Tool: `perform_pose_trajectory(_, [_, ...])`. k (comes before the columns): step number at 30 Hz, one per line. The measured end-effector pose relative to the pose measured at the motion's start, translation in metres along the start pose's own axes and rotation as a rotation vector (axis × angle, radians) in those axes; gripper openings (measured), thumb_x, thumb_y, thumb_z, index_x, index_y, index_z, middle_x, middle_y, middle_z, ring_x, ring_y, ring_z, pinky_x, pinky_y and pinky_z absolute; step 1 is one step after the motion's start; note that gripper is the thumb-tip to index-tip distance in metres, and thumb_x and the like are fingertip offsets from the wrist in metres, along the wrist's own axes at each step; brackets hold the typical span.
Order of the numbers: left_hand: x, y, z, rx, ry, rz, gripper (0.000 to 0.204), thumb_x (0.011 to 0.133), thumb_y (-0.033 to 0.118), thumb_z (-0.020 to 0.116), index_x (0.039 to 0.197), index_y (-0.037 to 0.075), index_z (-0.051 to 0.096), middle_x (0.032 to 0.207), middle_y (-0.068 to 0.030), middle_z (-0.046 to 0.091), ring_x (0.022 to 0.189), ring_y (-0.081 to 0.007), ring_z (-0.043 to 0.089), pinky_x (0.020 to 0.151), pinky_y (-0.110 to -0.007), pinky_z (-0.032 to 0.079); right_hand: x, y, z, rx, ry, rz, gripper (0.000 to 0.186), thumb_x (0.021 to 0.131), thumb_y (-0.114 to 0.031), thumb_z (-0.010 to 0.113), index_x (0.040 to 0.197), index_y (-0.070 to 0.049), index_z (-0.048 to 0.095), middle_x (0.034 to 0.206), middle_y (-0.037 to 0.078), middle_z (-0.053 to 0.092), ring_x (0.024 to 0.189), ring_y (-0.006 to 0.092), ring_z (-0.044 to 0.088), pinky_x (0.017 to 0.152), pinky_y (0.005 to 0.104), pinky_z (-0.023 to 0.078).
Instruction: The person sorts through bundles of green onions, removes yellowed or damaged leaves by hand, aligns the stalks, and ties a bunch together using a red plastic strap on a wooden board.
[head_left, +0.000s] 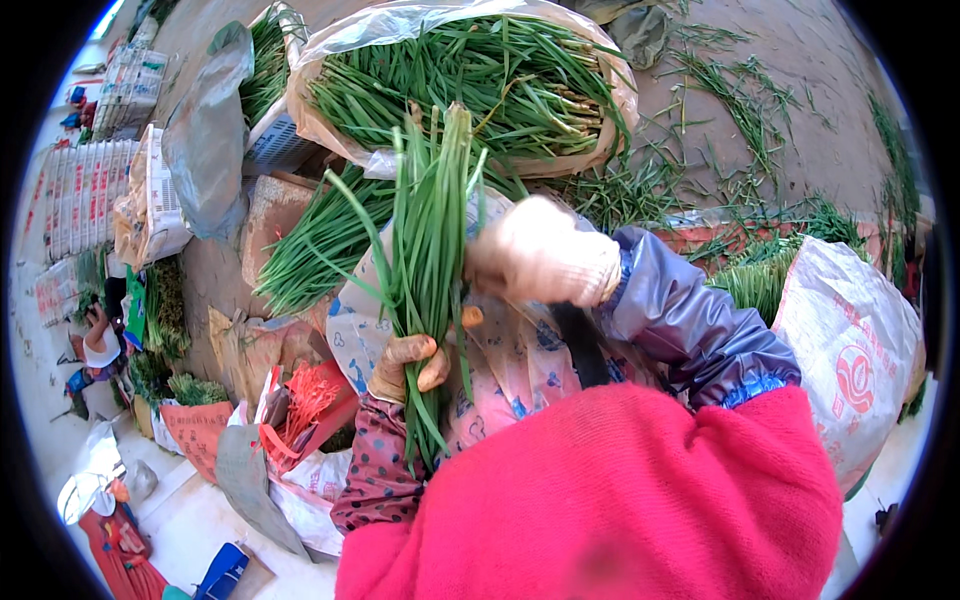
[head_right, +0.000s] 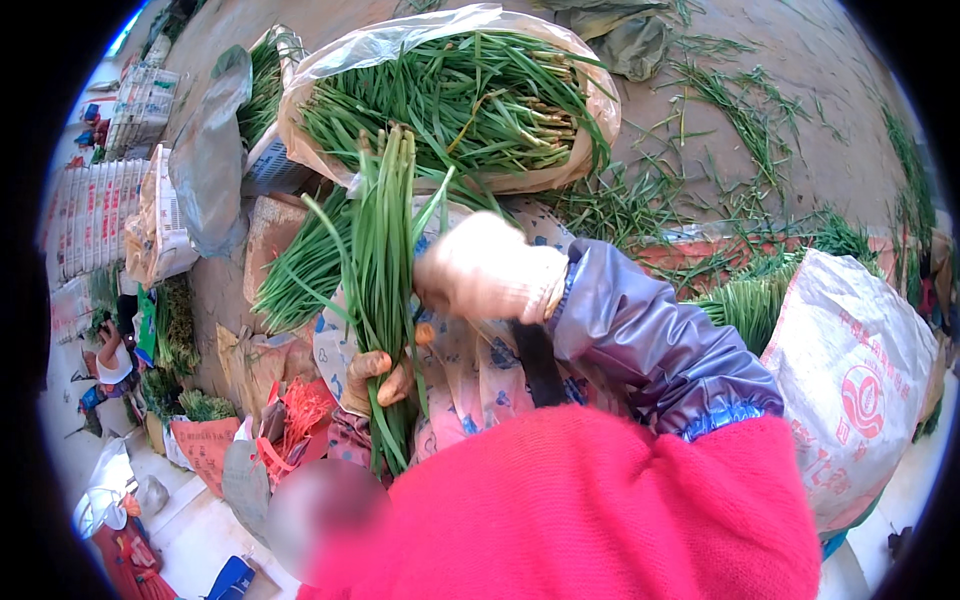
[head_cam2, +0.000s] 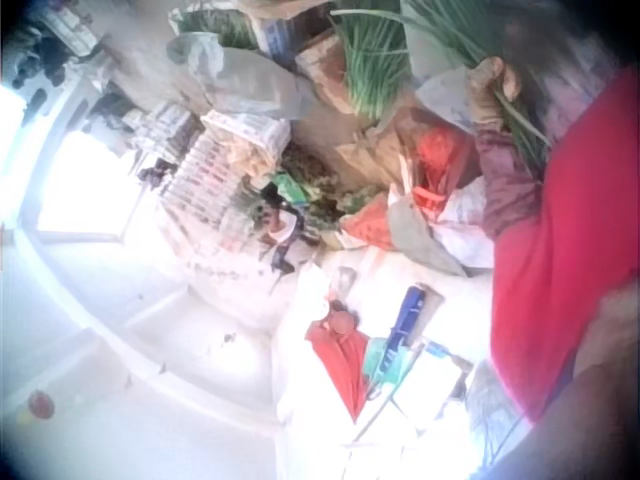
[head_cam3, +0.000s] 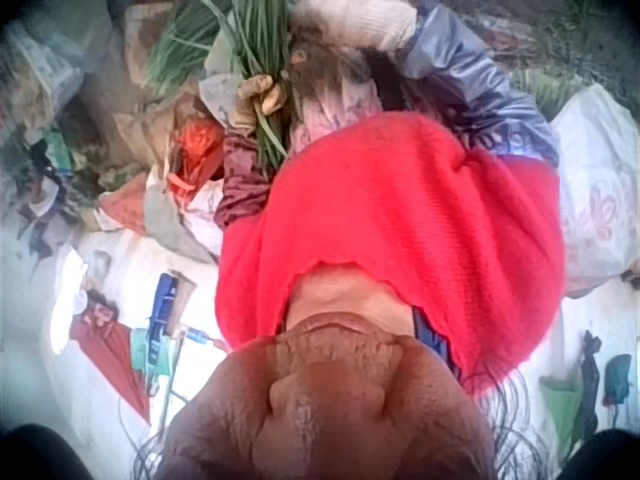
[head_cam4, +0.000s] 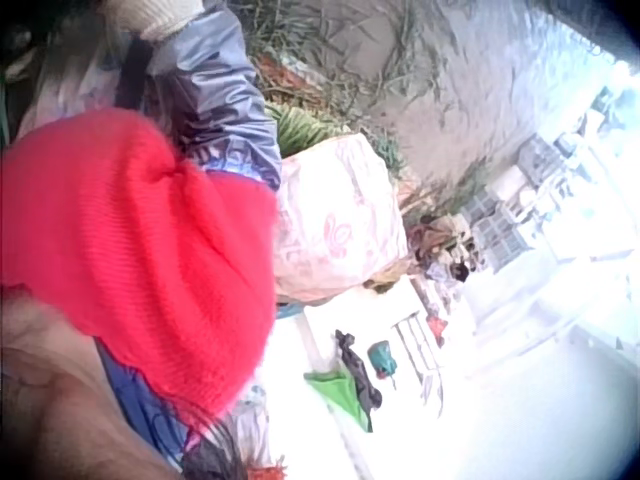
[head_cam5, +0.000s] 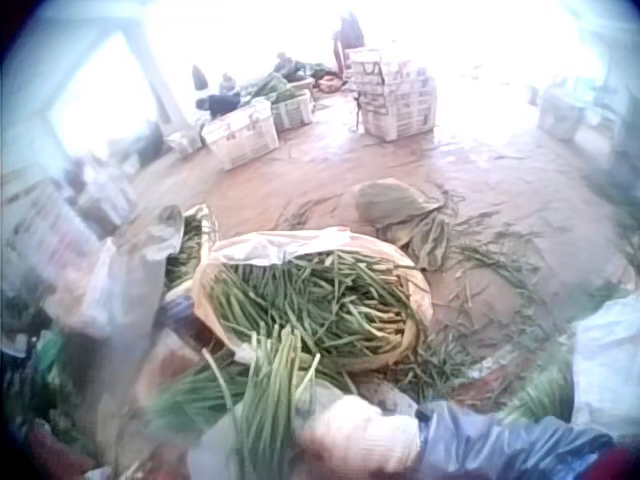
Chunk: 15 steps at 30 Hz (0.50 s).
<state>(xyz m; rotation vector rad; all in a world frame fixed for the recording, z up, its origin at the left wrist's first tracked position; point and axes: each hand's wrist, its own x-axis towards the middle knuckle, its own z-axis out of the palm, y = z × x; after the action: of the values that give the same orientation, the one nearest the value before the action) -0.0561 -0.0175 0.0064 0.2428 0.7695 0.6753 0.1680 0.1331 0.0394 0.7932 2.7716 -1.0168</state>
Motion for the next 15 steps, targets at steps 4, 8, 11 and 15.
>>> perform_pose_trajectory(4, [0.001, -0.008, -0.015, -0.049, -0.039, 0.043, 0.063, 0.077, 0.018, 0.068, 0.127, -0.01, 0.044, 0.077, -0.0177, 0.063, 0.04, -0.0151, 0.047, 0.04, -0.025, 0.038, -0.03, 0.008, -0.011, 0.665, 0.011, -0.205, 0.013, 0.082, -0.015, 0.061, 0.08, -0.004, 0.066, 0.068, 0.009, 0.064, 0.059, 0.0211, 0.061, 0.055, 0.0313, 0.048])
perform_pose_trajectory(8, [0.013, 0.001, 0.018, -0.014, 0.022, 0.052, 0.066, 0.072, 0.012, 0.071, 0.126, -0.011, 0.043, 0.082, -0.0175, 0.058, 0.038, -0.014, 0.048, 0.037, -0.024, 0.037, -0.05, 0.011, -0.021, 0.72, -0.427, -0.122, 0.019, 0.084, -0.017, 0.058, 0.084, 0.0, 0.068, 0.074, 0.009, 0.067, 0.067, 0.0144, 0.062, 0.061, 0.0291, 0.049])
perform_pose_trajectory(11, [0.028, 0.002, 0.014, 0.016, 0.052, 0.078, 0.061, 0.078, 0.015, 0.068, 0.126, -0.012, 0.043, 0.052, -0.0059, 0.055, 0.038, -0.0118, 0.048, 0.039, -0.023, 0.035, -0.046, -0.005, -0.005, 0.739, -0.677, -0.137, 0.025, 0.085, -0.023, 0.061, 0.087, 0.001, 0.067, 0.071, 0.012, 0.064, 0.063, 0.0177, 0.06, 0.059, 0.0321, 0.046])
perform_pose_trajectory(15, [0.027, 0.007, 0.005, 0.039, 0.045, 0.123, 0.05, 0.084, 0.02, 0.066, 0.122, -0.01, 0.051, 0.049, -0.0058, 0.05, 0.042, -0.0119, 0.043, 0.045, -0.024, 0.033, -0.064, 0.024, -0.047, 1.094, -0.49, 0.077, 0.021, 0.082, -0.014, 0.066, 0.096, 0.001, 0.069, 0.075, 0.002, 0.065, 0.066, 0.0092, 0.057, 0.059, 0.026, 0.046])
